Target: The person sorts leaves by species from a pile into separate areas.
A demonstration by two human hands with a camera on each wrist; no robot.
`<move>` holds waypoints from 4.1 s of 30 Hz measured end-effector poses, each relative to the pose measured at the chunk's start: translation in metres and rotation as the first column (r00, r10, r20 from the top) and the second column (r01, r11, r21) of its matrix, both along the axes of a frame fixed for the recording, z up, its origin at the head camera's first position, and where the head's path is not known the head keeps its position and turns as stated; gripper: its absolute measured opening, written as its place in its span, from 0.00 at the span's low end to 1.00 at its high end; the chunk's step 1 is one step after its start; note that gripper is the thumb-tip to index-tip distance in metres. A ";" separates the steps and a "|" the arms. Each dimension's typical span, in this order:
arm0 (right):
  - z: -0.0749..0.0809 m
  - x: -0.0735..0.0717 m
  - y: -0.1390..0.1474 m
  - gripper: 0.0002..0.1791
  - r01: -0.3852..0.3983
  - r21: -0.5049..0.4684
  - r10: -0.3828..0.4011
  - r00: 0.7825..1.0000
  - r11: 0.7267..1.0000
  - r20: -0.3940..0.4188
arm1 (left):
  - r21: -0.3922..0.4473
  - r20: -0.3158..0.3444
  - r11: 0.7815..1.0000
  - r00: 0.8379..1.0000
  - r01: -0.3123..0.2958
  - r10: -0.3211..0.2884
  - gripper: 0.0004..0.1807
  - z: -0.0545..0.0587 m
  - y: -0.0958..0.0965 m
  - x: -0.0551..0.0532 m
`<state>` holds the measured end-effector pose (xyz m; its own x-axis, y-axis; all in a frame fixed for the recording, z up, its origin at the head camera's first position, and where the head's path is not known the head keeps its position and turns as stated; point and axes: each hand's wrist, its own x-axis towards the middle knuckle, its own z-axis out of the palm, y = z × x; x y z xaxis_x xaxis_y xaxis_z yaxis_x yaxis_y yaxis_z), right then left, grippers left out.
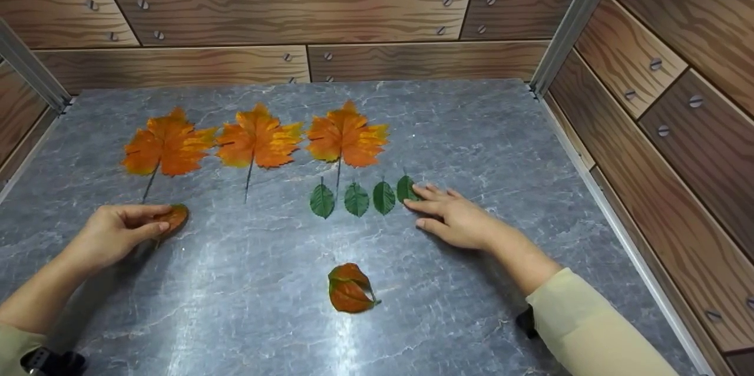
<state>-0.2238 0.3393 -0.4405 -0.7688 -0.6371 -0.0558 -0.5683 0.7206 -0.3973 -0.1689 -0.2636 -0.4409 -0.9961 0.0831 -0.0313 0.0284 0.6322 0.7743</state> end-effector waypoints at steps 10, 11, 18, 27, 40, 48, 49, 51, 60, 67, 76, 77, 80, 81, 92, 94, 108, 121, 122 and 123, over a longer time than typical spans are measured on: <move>-0.001 0.002 0.000 0.28 0.014 -0.006 -0.014 1.000 1.000 0.019 | -0.135 -0.042 0.991 0.999 0.012 -0.017 0.17 -0.005 -0.004 -0.002; -0.001 0.002 0.000 0.28 0.016 -0.006 -0.016 1.000 1.000 0.020 | -0.150 -0.052 0.989 0.998 0.011 -0.019 0.17 -0.005 -0.004 -0.002; -0.002 0.002 0.001 0.28 0.011 -0.007 -0.011 1.000 1.000 0.017 | -0.320 -0.206 0.947 0.974 0.027 -0.097 0.16 -0.009 -0.005 -0.002; -0.001 0.001 0.002 0.28 0.008 0.000 -0.008 1.000 1.000 0.016 | -0.503 -0.331 0.858 0.893 0.106 -0.304 0.14 -0.011 -0.008 -0.003; -0.001 -0.002 0.000 0.28 0.008 -0.004 -0.008 1.000 1.000 0.018 | -0.627 -0.059 0.731 0.920 0.267 -0.386 0.34 0.000 -0.017 0.009; -0.001 -0.001 0.001 0.27 0.051 -0.064 -0.049 0.999 0.997 0.021 | -0.629 -0.044 0.727 0.921 0.276 -0.388 0.36 -0.001 -0.016 0.012; 0.000 -0.001 0.002 0.27 0.056 -0.075 -0.055 0.998 0.996 0.024 | -0.628 -0.042 0.727 0.921 0.277 -0.387 0.36 -0.001 -0.016 0.012; 0.001 -0.001 0.002 0.27 0.063 -0.092 -0.060 0.998 0.994 0.034 | -0.627 -0.033 0.728 0.924 0.278 -0.381 0.37 -0.001 -0.015 0.011; 0.013 0.002 -0.003 0.26 0.056 -0.160 -0.059 0.998 0.986 -0.014 | -0.628 -0.022 0.725 0.925 0.283 -0.380 0.37 -0.001 -0.014 0.010; 0.028 0.016 -0.025 0.23 0.054 -0.320 -0.060 0.998 0.946 -0.007 | -0.627 0.000 0.724 0.929 0.289 -0.370 0.38 0.000 -0.017 0.012; 0.028 0.041 -0.063 0.18 -0.018 -0.432 0.095 0.983 0.902 0.157 | -0.628 -0.011 0.724 0.927 0.285 -0.375 0.37 0.001 -0.021 0.014; 0.027 0.044 -0.066 0.19 -0.032 -0.433 0.118 0.978 0.901 0.172 | -0.628 -0.012 0.724 0.927 0.285 -0.376 0.37 0.001 -0.021 0.014; 0.022 0.052 -0.075 0.20 -0.079 -0.435 0.185 0.961 0.897 0.206 | -0.626 -0.014 0.726 0.926 0.286 -0.376 0.37 0.001 -0.020 0.013; 0.021 0.054 -0.077 0.21 -0.096 -0.434 0.205 0.956 0.896 0.211 | -0.626 -0.013 0.726 0.927 0.286 -0.376 0.37 0.001 -0.020 0.013; 0.013 0.066 -0.087 0.22 -0.206 -0.287 0.237 0.968 0.936 0.077 | -0.627 -0.030 0.725 0.921 0.285 -0.388 0.37 0.001 -0.018 0.011; 0.012 0.067 -0.088 0.21 -0.193 -0.253 0.218 0.973 0.948 0.076 | -0.623 -0.030 0.728 0.921 0.286 -0.388 0.37 0.001 -0.018 0.011; 0.006 0.066 -0.089 0.13 -0.170 -0.285 0.193 0.980 0.943 0.054 | -0.624 -0.020 0.724 0.920 0.294 -0.391 0.37 -0.001 -0.016 0.009; 0.005 0.059 -0.100 0.16 -0.081 -0.334 0.151 0.971 0.939 0.188 | -0.619 -0.019 0.731 0.925 0.288 -0.381 0.38 0.000 -0.017 0.009; 0.005 0.059 -0.101 0.16 -0.085 -0.335 0.154 0.971 0.939 0.185 | -0.619 -0.021 0.731 0.924 0.287 -0.381 0.37 0.000 -0.017 0.009; 0.005 0.059 -0.103 0.17 -0.087 -0.331 0.153 0.972 0.940 0.181 | -0.618 -0.023 0.732 0.924 0.287 -0.381 0.37 0.000 -0.017 0.009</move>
<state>-0.1650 0.2366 -0.4357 -0.6794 -0.7335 0.0202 -0.5270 0.4686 -0.7090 -0.1601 -0.2802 -0.4412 -0.9047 0.4228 -0.0532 0.4028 0.8893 0.2167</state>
